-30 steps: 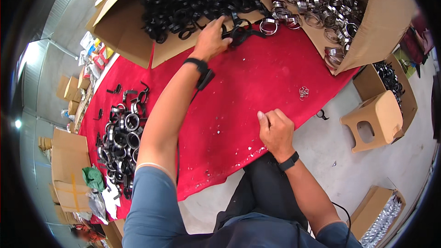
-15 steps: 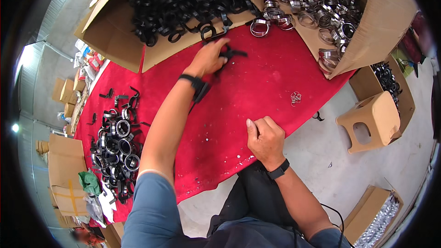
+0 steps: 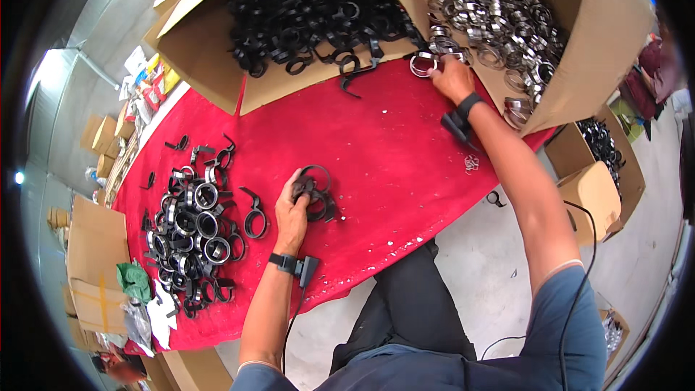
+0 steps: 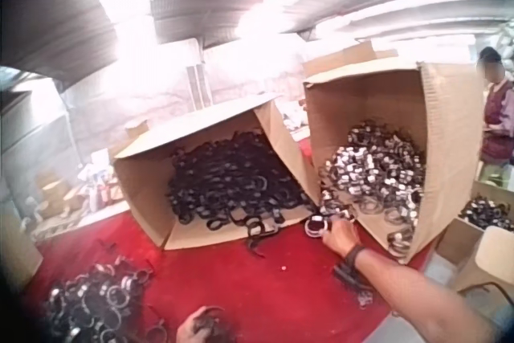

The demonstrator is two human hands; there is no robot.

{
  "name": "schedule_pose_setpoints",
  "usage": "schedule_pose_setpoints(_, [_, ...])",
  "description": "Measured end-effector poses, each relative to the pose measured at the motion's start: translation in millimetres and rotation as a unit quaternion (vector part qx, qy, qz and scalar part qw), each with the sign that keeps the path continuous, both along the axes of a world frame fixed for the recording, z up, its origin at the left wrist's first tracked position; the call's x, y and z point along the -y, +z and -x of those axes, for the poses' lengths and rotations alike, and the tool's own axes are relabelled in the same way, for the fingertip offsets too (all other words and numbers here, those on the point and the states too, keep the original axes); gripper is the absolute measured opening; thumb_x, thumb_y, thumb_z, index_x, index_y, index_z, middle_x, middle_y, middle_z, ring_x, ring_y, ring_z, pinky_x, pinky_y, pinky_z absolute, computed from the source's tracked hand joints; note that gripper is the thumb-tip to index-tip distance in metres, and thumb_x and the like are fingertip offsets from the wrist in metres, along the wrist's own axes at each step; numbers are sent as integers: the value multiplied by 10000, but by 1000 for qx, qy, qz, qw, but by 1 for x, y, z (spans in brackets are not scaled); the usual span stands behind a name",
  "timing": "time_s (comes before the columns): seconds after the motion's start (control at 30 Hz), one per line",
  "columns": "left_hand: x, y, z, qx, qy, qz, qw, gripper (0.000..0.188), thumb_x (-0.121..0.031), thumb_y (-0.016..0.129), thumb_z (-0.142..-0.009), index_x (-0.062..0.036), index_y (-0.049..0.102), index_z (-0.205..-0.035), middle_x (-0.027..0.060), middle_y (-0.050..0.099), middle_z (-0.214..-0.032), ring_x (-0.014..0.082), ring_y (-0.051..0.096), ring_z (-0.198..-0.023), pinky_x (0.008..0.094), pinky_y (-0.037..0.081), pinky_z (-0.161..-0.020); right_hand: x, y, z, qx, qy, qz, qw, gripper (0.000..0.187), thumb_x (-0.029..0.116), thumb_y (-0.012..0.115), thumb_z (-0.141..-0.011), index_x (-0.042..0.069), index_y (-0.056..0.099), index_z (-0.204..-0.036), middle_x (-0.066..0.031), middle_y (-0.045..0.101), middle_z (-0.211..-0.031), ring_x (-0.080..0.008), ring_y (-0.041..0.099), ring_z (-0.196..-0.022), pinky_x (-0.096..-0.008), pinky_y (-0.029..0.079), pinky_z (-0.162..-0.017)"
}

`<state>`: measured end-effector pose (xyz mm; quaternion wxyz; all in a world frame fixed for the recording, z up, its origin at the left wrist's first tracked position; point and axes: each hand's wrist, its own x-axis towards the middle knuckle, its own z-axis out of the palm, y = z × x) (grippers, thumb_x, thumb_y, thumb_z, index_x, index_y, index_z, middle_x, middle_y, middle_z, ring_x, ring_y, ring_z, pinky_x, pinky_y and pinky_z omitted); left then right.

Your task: The person is assembling black plastic rings with metal metal ring components by pressing them together.

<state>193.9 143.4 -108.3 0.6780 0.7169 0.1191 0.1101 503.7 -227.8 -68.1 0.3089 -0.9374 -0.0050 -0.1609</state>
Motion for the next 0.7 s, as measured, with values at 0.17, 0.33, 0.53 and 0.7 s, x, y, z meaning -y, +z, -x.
schedule_pose_setpoints(0.17, [-1, -5, -9, -8, 6, -22, 1000, 577, 51, 576, -966, -10, 588, -1540, 87, 713, -1198, 155, 728, -1047, 294, 634, -875, -6, -33, -55, -48, -48, -26, 997, 578, 381, 799, -887, 1, 722, -1315, -267, 763, -1252, -438, 732, -1181, -505, 566, -1042])
schedule_pose_setpoints(0.33, [1, 5, -7, 6, 0, -33, 999, 565, 50, 569, -948, 2, 610, -1509, 103, 730, -1182, 162, 742, -1004, 295, 629, -871, -9, -34, -47, -125, -65, -92, 986, 389, 249, 717, -870, -12, 791, -1149, -242, 803, -1110, -427, 779, -1028, -485, 628, -932])
schedule_pose_setpoints(0.53, [-5, 1, -7, 7, -6, -59, 998, 545, 43, 570, -948, 23, 614, -1491, 151, 750, -1241, 189, 755, -1033, 307, 636, -870, -23, -19, 0, -154, 28, -74, 985, 327, 268, 697, -803, 18, 824, -971, -274, 794, -1062, -470, 761, -1049, -505, 602, -947])
schedule_pose_setpoints(0.7, [1, 0, -7, 31, 9, 5, 999, 515, 58, 575, -941, 39, 641, -1452, 175, 755, -1264, 203, 766, -1038, 307, 659, -861, -42, 4, 37, -60, 53, 87, 993, 359, 364, 758, -858, 28, 831, -958, -305, 780, -984, -486, 765, -983, -536, 590, -925])
